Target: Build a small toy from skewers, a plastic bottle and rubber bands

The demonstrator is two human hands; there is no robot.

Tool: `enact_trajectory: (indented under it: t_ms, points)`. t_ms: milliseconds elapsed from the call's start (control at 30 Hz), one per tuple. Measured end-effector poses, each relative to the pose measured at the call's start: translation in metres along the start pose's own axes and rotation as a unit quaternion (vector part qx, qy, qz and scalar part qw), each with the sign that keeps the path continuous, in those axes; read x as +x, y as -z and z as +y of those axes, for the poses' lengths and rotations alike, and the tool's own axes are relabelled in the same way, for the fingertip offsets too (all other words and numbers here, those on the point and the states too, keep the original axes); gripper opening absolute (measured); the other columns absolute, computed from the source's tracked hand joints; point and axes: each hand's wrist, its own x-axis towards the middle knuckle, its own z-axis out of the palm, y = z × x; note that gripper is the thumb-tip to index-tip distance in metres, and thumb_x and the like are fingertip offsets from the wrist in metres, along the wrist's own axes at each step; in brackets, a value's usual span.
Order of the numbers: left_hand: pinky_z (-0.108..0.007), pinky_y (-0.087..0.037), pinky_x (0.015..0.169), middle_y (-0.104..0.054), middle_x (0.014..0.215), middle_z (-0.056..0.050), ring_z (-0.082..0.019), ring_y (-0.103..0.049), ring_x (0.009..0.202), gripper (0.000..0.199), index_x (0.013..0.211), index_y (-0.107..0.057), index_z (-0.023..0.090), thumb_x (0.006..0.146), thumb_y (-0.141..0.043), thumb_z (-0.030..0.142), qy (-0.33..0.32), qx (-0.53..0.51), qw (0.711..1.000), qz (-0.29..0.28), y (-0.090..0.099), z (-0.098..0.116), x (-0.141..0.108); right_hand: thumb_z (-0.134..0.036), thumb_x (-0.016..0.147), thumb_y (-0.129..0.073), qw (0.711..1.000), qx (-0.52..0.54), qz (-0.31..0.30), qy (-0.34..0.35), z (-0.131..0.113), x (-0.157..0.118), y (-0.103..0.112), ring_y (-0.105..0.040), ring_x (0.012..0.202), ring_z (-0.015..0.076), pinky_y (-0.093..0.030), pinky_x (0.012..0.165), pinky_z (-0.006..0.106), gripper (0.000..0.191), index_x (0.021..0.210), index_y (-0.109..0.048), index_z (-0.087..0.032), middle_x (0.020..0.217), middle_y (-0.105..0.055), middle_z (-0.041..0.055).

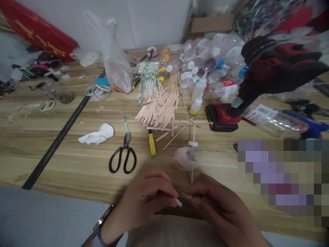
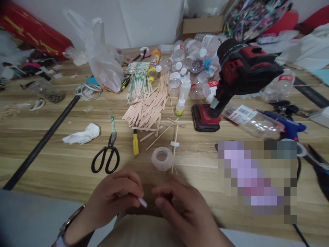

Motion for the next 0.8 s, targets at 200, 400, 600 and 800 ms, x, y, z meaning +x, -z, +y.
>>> enact_trajectory:
  t_ms: [200,400,600,800]
  points:
    - [-0.019,-0.042,0.047,-0.066,0.07,-0.002,-0.009,-0.057,0.052,0.024,0.073,-0.074,0.018,0.077,-0.077,0.041,0.144,-0.179,0.973,-0.033,0.004,-0.008,-0.006,-0.012,0.09,-0.056,0.998,-0.038,0.017,0.047,-0.002,0.005,0.0,-0.063,0.075,0.0142,-0.049,0.062,0.024,0.02,0.09,-0.068,-0.028,0.084,-0.063,0.0008]
    - [-0.016,-0.035,0.04,-0.063,0.061,0.001,-0.006,-0.05,0.044,0.028,0.069,-0.07,0.016,0.068,-0.082,0.042,0.237,-0.237,0.942,0.004,-0.001,-0.008,-0.002,-0.018,0.092,-0.056,0.992,-0.114,0.036,0.027,0.007,-0.002,0.006,-0.069,0.088,0.0196,-0.055,0.061,0.026,0.018,0.103,-0.066,-0.028,0.11,-0.066,0.0071]
    - [-0.015,-0.03,0.04,-0.061,0.055,0.004,-0.004,-0.045,0.041,0.028,0.068,-0.066,0.016,0.063,-0.084,0.036,0.316,-0.271,0.909,0.023,-0.015,-0.004,0.001,-0.024,0.081,-0.073,0.993,-0.111,-0.027,0.039,0.005,-0.009,0.005,-0.069,0.079,0.0194,-0.054,0.062,0.027,0.027,0.108,-0.069,-0.029,0.098,-0.071,0.0038]
    - [-0.016,-0.029,0.034,-0.058,0.049,0.007,-0.004,-0.042,0.034,0.043,0.067,-0.059,0.017,0.055,-0.087,0.046,0.359,-0.314,0.878,0.036,-0.025,-0.004,0.001,-0.015,0.085,-0.061,0.995,-0.082,-0.061,0.011,-0.002,-0.003,0.0,-0.06,0.058,0.0129,-0.042,0.051,0.023,0.014,0.077,-0.068,-0.025,0.07,-0.064,-0.0009]
